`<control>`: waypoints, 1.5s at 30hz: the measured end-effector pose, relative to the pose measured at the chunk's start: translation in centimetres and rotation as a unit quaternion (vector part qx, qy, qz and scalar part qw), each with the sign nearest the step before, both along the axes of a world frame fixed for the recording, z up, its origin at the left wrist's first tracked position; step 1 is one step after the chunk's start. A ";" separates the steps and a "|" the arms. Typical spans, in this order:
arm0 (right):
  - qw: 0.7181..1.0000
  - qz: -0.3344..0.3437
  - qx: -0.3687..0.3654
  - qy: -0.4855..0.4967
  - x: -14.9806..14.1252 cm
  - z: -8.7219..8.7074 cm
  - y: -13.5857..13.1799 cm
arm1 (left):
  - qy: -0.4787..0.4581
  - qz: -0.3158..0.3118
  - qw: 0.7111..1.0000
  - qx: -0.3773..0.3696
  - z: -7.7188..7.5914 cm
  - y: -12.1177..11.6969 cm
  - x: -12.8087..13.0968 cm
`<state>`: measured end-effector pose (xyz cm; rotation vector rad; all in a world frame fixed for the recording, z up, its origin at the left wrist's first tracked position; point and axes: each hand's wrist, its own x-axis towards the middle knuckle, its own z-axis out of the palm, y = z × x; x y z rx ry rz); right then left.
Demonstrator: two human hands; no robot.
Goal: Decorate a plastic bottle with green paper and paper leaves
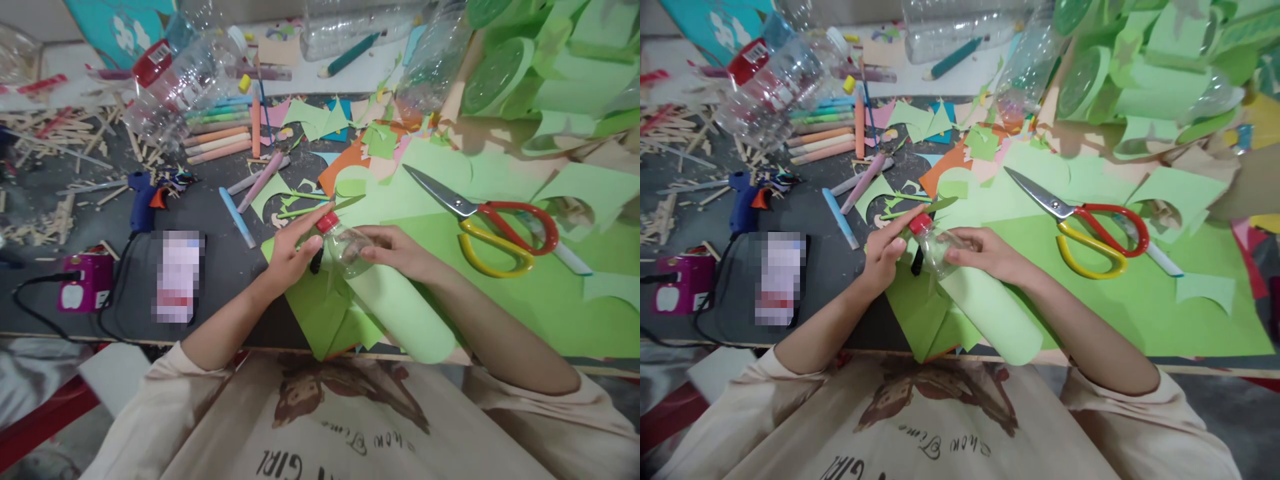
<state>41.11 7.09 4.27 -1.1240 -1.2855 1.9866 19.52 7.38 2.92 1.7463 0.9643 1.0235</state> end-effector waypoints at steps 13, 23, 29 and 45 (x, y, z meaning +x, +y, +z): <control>0.997 0.069 -0.003 -0.043 0.1 0.5 0.0 | -0.114 -0.102 0.984 -0.086 -0.9 -0.1 0.2; 0.991 0.129 -0.006 -0.024 -0.1 0.9 0.0 | -0.098 -0.128 0.977 -0.137 0.3 0.0 0.3; 0.985 0.166 0.007 -0.041 -0.9 1.5 -0.3 | -0.086 -0.055 0.990 -0.097 -0.2 -0.1 0.8; 0.987 0.151 0.010 -0.062 -1.0 1.2 -0.7 | -0.053 -0.107 0.991 -0.061 -0.3 0.3 0.9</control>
